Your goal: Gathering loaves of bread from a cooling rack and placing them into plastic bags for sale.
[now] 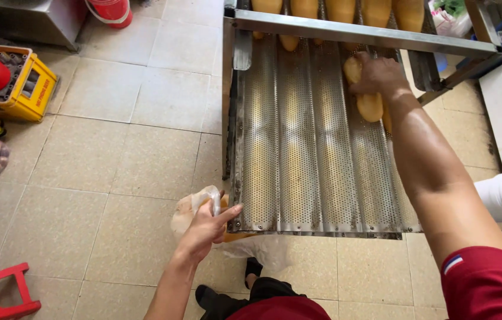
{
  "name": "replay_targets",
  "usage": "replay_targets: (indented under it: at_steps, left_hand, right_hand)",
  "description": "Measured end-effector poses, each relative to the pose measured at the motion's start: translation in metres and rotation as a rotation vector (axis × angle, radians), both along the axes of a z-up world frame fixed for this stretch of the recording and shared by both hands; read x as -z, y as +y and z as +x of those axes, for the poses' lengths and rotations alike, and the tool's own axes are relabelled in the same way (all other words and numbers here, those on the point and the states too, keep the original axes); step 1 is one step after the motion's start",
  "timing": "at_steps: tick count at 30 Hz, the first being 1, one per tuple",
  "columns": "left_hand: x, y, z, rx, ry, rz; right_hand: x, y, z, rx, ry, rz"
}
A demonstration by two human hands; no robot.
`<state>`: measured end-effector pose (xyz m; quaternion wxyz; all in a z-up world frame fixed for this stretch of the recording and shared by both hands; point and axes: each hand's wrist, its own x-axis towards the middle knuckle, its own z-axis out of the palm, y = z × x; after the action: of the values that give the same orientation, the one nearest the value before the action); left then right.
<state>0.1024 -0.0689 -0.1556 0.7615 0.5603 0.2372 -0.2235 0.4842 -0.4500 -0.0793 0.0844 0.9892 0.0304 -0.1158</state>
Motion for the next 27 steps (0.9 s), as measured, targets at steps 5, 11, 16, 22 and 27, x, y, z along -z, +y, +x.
replay_targets:
  at_steps: [5, 11, 16, 22, 27]
  left_hand:
    - [0.008, -0.001, 0.002, -0.004, 0.041, 0.065]
    - [0.005, 0.016, -0.013, -0.052, 0.041, 0.016]
    - [0.002, 0.036, -0.042, -0.118, 0.048, -0.059]
    - [-0.036, 0.060, -0.082, -0.221, 0.096, -0.038]
    - [-0.095, 0.079, -0.117, -0.236, -0.060, -0.156]
  right_hand:
    - [0.022, 0.009, 0.010, -0.023, -0.145, -0.067]
    - [0.004, -0.015, -0.021, 0.171, -0.101, 0.251]
    - [-0.036, -0.004, -0.148, -0.010, -0.074, 0.601]
    - [-0.049, 0.075, -0.260, -0.163, 0.122, 0.719]
    - [-0.067, 0.212, -0.360, -0.689, 0.440, 0.799]
